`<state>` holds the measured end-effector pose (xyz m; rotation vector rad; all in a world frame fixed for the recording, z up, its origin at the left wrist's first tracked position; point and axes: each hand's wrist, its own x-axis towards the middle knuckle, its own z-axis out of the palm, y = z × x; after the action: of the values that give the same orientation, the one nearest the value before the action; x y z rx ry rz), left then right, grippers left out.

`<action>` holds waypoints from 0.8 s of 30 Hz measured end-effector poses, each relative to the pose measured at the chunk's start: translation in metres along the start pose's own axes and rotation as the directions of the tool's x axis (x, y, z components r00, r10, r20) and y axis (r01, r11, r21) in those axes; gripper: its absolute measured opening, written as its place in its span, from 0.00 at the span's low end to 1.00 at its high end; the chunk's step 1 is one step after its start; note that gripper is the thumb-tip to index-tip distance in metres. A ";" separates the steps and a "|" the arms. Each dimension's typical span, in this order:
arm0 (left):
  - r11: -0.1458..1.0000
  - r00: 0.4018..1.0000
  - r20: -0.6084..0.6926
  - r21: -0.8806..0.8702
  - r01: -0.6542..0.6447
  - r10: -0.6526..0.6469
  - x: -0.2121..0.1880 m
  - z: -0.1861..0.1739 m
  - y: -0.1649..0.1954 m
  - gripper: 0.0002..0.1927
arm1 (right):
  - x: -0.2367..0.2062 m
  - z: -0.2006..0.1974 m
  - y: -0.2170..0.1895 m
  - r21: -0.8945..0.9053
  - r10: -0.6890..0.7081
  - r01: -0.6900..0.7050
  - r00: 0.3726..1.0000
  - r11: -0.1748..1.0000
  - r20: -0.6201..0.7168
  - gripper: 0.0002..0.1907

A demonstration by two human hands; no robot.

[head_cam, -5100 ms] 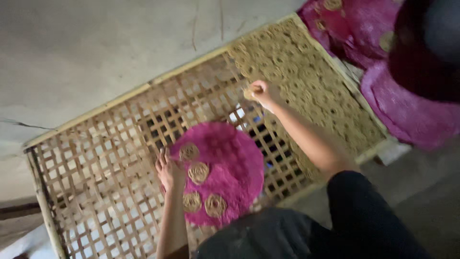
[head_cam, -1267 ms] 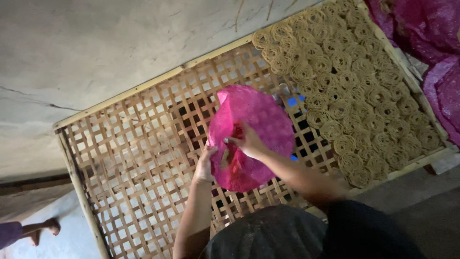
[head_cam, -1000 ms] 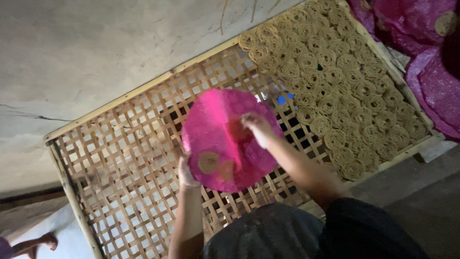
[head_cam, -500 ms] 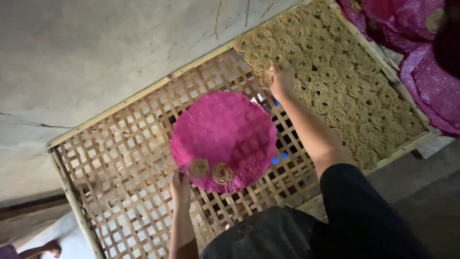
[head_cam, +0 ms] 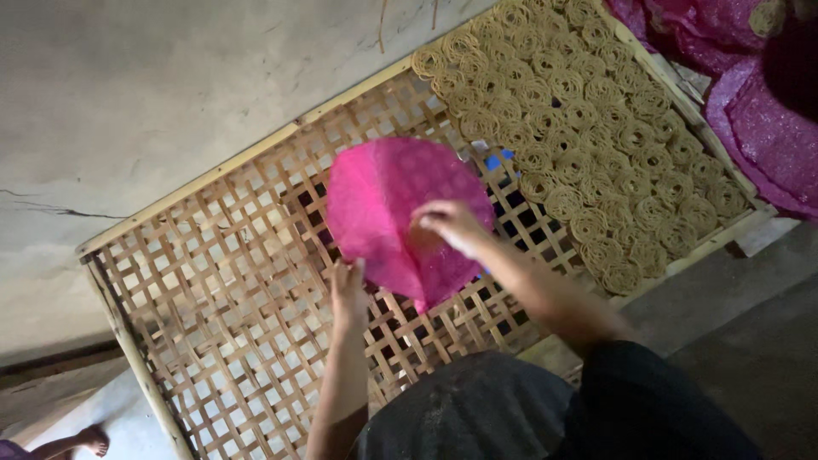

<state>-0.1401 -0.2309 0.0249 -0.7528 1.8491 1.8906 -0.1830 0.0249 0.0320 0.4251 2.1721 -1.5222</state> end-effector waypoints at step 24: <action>0.957 0.935 0.352 -0.282 0.061 0.044 -0.004 -0.010 -0.068 0.19 | -0.041 0.039 0.010 -0.193 -0.451 0.481 0.874 0.855 0.181 0.15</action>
<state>-0.0934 -0.2373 -0.0258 -0.4600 1.3648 2.1527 -0.1359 -0.0077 0.0342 -0.3012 2.4232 -1.4438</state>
